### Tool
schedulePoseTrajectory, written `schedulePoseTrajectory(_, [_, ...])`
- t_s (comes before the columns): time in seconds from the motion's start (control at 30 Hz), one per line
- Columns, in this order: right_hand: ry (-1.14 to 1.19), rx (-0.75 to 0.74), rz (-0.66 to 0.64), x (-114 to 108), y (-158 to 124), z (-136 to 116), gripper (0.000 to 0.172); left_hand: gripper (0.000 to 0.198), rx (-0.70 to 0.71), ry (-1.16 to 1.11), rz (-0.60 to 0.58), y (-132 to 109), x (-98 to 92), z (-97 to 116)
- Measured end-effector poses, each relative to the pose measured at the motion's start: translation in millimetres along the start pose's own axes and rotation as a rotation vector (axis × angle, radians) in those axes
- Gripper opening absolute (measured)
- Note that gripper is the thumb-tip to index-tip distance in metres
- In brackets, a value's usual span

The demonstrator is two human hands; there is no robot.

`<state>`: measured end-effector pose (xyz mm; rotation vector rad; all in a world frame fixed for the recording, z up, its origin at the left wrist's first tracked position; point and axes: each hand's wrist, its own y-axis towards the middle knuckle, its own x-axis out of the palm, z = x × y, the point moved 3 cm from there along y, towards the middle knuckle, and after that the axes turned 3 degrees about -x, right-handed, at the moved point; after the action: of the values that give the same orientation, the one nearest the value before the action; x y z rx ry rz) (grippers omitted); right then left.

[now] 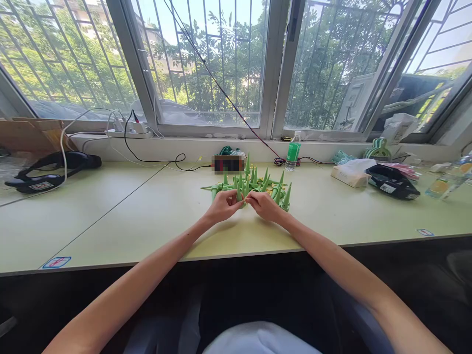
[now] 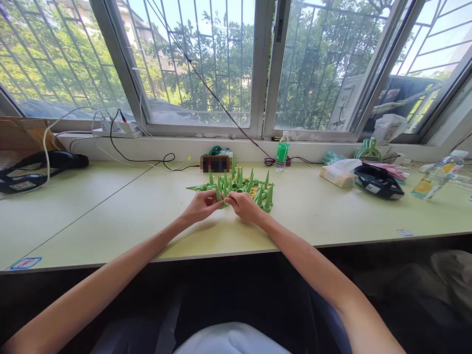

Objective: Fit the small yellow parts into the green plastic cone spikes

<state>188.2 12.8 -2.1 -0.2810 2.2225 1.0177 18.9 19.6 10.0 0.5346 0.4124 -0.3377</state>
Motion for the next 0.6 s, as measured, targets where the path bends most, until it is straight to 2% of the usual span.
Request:
schedulePoseTrajectory(0.4, [-0.018,0.033,-0.002,0.8,-0.2,1.8,0.042,0.027,0.019,0.01,0.002,1.0,1.2,-0.3])
schedulePoseTrajectory(0.5, [-0.028,0.057,0.031,-1.2,0.4,-1.2,0.041,0.028,-0.023,-0.044,0.023,2.0,0.9,0.3])
schedulePoseTrajectory(0.6, [-0.003,0.057,0.044,-3.2,0.9,-5.7,0.032,0.029,-0.12,-0.129,0.044,2.2,-0.6,2.6])
